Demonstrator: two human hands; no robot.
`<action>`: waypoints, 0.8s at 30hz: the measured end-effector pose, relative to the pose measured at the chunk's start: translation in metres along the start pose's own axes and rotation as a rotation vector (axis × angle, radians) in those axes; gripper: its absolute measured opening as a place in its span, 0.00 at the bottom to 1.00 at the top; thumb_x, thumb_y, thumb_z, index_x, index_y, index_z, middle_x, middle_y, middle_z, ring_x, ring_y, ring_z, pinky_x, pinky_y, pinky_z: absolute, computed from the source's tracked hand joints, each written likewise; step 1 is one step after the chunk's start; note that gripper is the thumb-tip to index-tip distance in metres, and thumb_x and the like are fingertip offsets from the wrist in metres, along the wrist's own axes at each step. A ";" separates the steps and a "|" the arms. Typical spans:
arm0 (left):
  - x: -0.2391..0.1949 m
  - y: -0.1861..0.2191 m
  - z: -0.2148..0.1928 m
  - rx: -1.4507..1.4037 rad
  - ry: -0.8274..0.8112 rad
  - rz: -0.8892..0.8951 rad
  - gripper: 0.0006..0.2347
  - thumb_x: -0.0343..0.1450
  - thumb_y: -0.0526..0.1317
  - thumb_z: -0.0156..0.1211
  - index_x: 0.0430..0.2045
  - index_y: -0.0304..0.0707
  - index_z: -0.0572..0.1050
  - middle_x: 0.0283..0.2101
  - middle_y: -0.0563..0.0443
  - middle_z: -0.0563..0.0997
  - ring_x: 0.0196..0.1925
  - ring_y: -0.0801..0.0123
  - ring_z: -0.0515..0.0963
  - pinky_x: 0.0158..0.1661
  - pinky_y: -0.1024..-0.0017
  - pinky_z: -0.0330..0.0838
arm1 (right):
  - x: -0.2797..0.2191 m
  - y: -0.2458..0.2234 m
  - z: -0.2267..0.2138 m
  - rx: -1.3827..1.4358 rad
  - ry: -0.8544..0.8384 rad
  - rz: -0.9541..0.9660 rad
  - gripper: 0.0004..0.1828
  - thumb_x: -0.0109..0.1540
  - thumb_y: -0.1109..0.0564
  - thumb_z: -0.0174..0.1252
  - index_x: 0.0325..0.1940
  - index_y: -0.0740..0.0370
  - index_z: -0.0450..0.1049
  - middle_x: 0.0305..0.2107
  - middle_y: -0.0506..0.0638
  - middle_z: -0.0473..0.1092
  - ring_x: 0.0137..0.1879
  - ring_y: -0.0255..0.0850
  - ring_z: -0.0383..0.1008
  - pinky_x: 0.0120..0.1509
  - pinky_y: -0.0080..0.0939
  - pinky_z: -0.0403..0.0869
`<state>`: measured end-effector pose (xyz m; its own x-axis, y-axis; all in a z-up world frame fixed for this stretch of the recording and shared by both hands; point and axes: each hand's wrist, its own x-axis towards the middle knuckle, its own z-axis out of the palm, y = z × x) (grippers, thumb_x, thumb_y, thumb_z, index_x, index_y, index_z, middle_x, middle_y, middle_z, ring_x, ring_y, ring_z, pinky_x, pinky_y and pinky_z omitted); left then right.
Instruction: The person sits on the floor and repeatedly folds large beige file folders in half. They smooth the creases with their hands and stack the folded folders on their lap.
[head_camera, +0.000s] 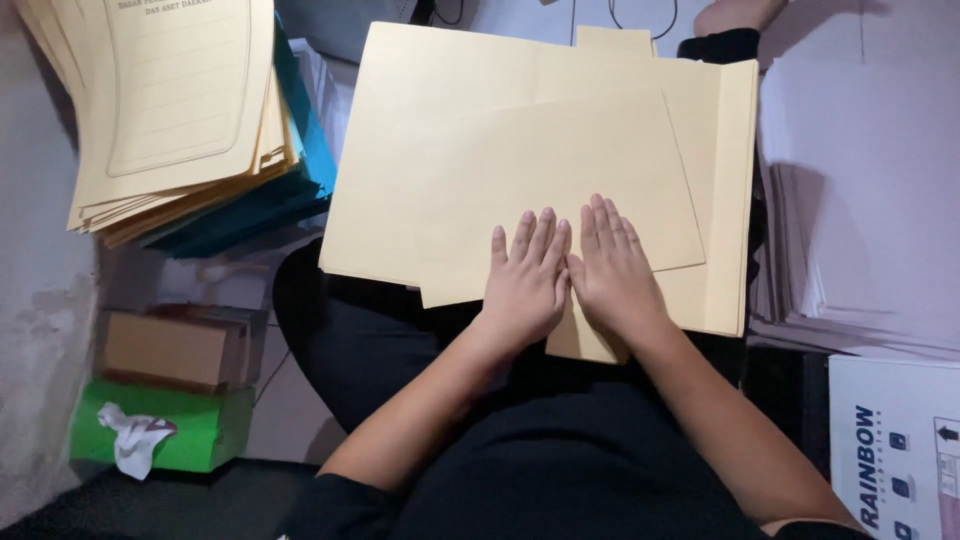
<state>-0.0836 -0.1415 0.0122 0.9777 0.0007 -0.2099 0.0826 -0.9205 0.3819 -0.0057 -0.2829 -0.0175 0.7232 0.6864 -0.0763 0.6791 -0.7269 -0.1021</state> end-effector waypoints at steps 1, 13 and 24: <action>0.002 -0.014 -0.003 0.003 0.007 -0.014 0.28 0.78 0.48 0.32 0.75 0.40 0.46 0.78 0.38 0.45 0.80 0.44 0.40 0.71 0.38 0.30 | -0.003 0.005 -0.005 0.003 0.003 -0.016 0.37 0.72 0.43 0.34 0.78 0.72 0.47 0.76 0.68 0.45 0.82 0.59 0.42 0.83 0.54 0.43; 0.096 -0.105 -0.033 0.218 0.185 -0.500 0.27 0.79 0.49 0.30 0.75 0.44 0.48 0.77 0.34 0.47 0.78 0.35 0.44 0.71 0.40 0.39 | 0.107 0.096 -0.006 0.005 0.021 0.234 0.46 0.72 0.34 0.31 0.77 0.79 0.47 0.75 0.73 0.43 0.83 0.62 0.37 0.84 0.58 0.36; 0.110 -0.105 -0.050 0.103 0.215 -0.332 0.27 0.78 0.53 0.28 0.75 0.50 0.53 0.79 0.39 0.48 0.80 0.44 0.43 0.72 0.41 0.35 | 0.152 0.015 -0.033 0.093 -0.059 -0.015 0.41 0.71 0.36 0.32 0.81 0.62 0.45 0.79 0.56 0.41 0.84 0.50 0.35 0.84 0.54 0.37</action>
<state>0.0250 -0.0254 -0.0057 0.9202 0.3759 -0.1091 0.3912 -0.8909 0.2307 0.1185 -0.1902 0.0021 0.7029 0.6990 -0.1318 0.6730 -0.7135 -0.1950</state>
